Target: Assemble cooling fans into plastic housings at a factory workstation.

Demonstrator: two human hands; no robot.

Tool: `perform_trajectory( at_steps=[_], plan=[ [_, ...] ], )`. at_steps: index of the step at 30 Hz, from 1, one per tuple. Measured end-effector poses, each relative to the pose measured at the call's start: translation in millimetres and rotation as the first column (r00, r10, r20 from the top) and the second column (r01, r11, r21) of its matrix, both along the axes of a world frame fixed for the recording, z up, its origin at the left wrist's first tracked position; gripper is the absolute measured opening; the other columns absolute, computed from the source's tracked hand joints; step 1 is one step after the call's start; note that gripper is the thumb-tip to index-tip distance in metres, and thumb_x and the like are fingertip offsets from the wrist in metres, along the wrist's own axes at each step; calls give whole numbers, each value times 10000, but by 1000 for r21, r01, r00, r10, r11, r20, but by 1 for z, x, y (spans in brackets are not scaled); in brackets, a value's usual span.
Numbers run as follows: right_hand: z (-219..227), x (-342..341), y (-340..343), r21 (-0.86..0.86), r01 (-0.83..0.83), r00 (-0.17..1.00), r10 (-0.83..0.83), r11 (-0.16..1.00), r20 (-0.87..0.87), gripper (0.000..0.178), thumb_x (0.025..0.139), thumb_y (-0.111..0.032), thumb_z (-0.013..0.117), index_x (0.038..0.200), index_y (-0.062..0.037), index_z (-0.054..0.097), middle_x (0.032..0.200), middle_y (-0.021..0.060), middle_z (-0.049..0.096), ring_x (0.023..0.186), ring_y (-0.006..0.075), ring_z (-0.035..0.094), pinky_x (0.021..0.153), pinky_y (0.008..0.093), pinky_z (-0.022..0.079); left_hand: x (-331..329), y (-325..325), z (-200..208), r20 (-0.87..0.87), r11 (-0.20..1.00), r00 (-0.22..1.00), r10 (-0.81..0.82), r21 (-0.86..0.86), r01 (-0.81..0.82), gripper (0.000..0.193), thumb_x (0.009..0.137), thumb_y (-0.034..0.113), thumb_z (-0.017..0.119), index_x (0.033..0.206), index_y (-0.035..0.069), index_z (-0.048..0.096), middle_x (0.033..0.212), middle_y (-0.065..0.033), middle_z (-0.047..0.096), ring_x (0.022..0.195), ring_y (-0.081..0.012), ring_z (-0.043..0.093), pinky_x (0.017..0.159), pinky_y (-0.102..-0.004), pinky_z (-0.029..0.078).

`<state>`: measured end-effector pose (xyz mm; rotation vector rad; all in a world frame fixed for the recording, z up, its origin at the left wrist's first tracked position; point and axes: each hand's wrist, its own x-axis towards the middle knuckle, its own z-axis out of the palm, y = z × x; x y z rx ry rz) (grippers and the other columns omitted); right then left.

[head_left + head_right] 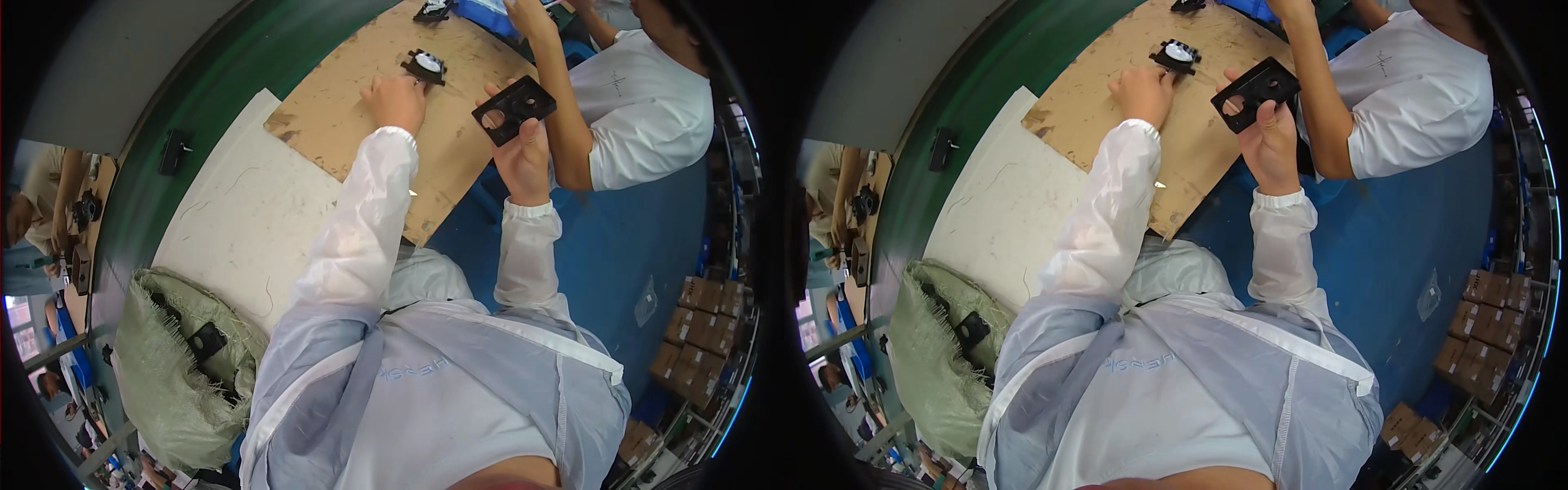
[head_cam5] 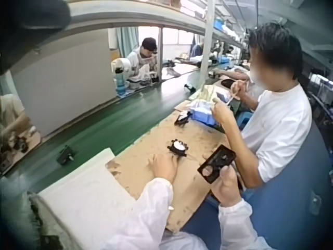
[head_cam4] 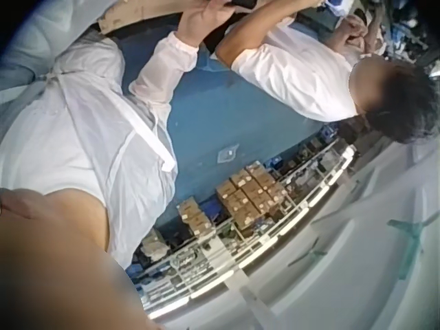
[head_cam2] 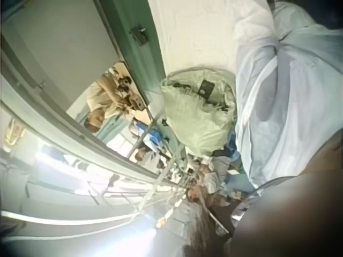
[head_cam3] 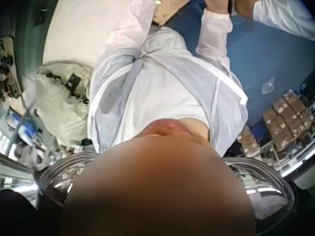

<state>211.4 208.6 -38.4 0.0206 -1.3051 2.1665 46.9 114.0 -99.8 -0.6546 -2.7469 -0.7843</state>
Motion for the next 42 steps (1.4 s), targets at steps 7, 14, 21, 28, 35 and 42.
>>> perform_trajectory(
  at_steps=[7, 14, 21, 28, 35, 42],
  plan=[
    [-1, -17, -15, 185, -51, 990, 25, 982, 140, 613, 967, -496, 564, 1311, 2, 468, 1212, 166, 617, 778, 104, 543, 750, 226, 478, 18, -93, 53, -406, 830, 909, -94, 472, 297, 198, 888, 230, 653, 797, 62, 706, 821, -20, 563, 754, -201, 487, 800, -327, 391],
    [25, -67, -110, 336, -251, 960, 188, 908, 210, 640, 935, -579, 570, 1201, 3, 566, 999, 84, 673, 702, 71, 532, 640, 172, 434, 42, -166, 99, 39, 169, 988, -150, 986, -13, 155, 973, 165, 499, 923, 39, 575, 821, -7, 547, 707, -98, 453, 653, -216, 401],
    [44, -91, -158, 331, -446, 894, 395, 832, 213, 599, 942, -566, 571, 1171, -12, 590, 895, 32, 632, 701, 69, 520, 628, 181, 404, 40, -200, 110, 50, 217, 999, -14, 975, -46, 159, 977, 147, 470, 915, 37, 565, 801, -22, 553, 690, -107, 461, 653, -223, 408],
    [54, -99, -172, 281, -465, 884, 424, 840, 196, 492, 964, -507, 574, 1097, -35, 619, 799, -4, 584, 690, 77, 481, 622, 209, 355, 35, -207, 114, 67, 214, 998, 12, 974, -68, 151, 967, 133, 469, 899, 34, 560, 779, -26, 546, 682, -111, 460, 643, -228, 410],
    [64, -99, -171, 302, -480, 875, 425, 823, 232, 480, 978, -497, 553, 1086, -34, 619, 806, -1, 593, 686, 78, 480, 624, 210, 357, 32, -207, 117, 59, 221, 998, 34, 973, -65, 130, 959, 120, 487, 900, 28, 556, 776, -29, 544, 684, -115, 464, 650, -232, 418],
    [63, -103, -165, 312, -507, 857, 431, 804, 282, 475, 997, -487, 515, 1010, -26, 627, 794, 5, 595, 688, 83, 484, 626, 214, 366, 34, -205, 121, 59, 296, 997, 58, 952, -74, 103, 952, 103, 504, 920, 20, 555, 789, -45, 563, 701, -121, 485, 675, -238, 438]
  ],
)
